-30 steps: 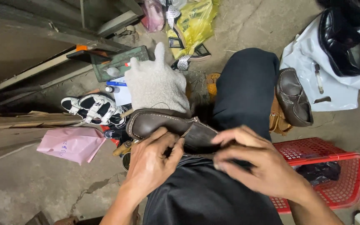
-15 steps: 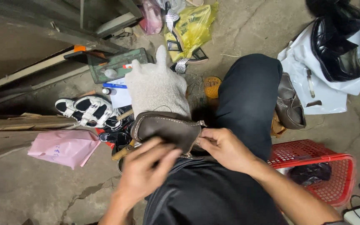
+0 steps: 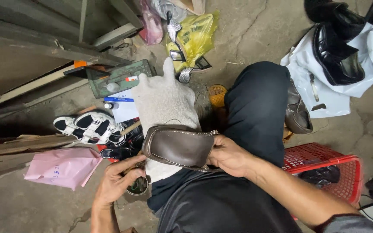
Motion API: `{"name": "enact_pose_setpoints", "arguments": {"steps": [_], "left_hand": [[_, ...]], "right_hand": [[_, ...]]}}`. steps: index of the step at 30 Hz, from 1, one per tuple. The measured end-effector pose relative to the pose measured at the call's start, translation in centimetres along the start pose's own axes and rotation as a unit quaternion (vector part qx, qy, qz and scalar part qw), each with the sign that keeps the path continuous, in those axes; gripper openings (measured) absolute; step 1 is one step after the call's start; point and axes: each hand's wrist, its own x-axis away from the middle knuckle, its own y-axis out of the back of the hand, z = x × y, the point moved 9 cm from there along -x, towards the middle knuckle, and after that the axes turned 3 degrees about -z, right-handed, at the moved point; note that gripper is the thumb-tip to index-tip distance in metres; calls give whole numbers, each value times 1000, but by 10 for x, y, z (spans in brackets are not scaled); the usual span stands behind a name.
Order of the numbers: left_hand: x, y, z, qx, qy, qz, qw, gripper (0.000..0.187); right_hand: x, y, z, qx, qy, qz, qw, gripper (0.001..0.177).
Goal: The person sits on the floor and sews a brown leather shoe using a needle and thread. They repeatedly push the needle through the shoe's upper and pull the thread tight to secure the stitching.
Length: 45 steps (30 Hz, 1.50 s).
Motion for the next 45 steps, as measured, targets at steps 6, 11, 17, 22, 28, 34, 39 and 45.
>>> {"name": "enact_pose_setpoints", "arguments": {"steps": [6, 11, 17, 22, 28, 34, 39, 45], "left_hand": [[8, -16, -48, -20, -15, 2, 1000, 32], [3, -28, -30, 39, 100, 21, 994, 35], [-1, -33, -15, 139, 74, 64, 985, 36], [-4, -32, -18, 166, 91, 73, 979, 35], [-5, -24, -34, 82, 105, 66, 989, 36], [-2, -21, -45, -6, 134, 67, 989, 38], [-1, -22, -62, -38, 139, 76, 987, 40], [-2, -20, -73, -98, 145, 71, 982, 34]], "right_hand": [[26, 32, -24, -57, -85, -79, 992, 16], [-2, -3, 2, 93, -48, -125, 987, 21], [-43, -98, 103, 484, 66, -182, 854, 30], [-49, -176, 177, 723, 158, -194, 644, 41], [-43, -184, 187, 770, 238, -224, 549, 34], [-38, -182, 192, 748, 283, -236, 552, 25], [-35, -182, 193, 745, 291, -245, 548, 21], [-34, -183, 189, 754, 292, -243, 536, 22]]}}
